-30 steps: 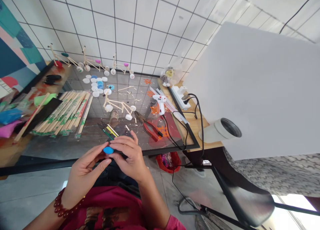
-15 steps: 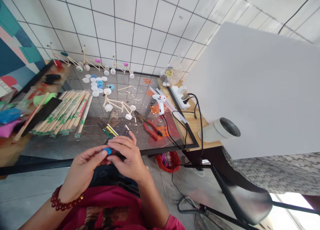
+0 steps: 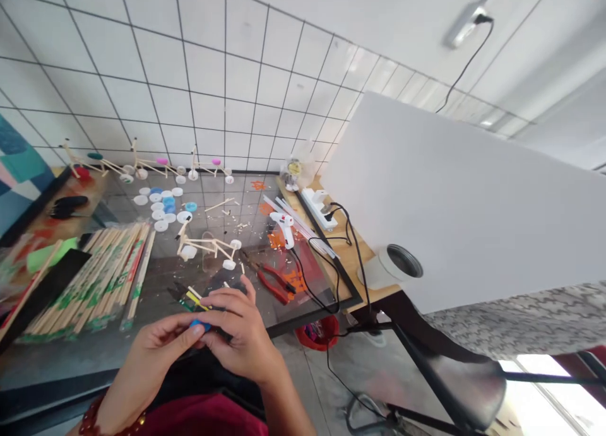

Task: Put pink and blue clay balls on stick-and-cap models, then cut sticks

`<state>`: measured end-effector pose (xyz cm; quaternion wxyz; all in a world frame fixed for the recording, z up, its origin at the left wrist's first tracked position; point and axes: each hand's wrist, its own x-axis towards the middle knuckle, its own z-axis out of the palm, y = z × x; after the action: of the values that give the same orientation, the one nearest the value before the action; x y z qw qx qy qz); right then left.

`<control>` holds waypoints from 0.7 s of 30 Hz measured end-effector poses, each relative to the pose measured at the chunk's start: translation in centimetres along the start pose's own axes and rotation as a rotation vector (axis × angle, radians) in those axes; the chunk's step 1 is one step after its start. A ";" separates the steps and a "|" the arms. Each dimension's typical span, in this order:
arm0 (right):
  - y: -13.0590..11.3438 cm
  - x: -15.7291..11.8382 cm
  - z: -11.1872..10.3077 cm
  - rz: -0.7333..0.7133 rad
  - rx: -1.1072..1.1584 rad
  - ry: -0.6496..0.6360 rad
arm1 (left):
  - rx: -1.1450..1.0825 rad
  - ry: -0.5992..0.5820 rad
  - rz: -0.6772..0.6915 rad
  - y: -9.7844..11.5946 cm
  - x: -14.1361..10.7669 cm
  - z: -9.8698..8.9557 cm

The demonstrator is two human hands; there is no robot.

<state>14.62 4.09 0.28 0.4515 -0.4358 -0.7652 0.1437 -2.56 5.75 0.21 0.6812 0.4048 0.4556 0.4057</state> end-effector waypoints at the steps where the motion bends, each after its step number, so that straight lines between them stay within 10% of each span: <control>1: 0.2 0.4 -0.2 0.001 -0.009 0.013 | -0.006 -0.016 -0.010 0.4 0.5 0.2; 21: 4.6 7.8 -1.1 0.086 0.177 0.023 | -0.295 0.053 -0.200 4.9 6.7 0.3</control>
<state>16.32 12.80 2.47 0.4902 -0.4284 -0.7250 0.2249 -1.48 13.52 2.87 0.7578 0.2426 0.4470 0.4088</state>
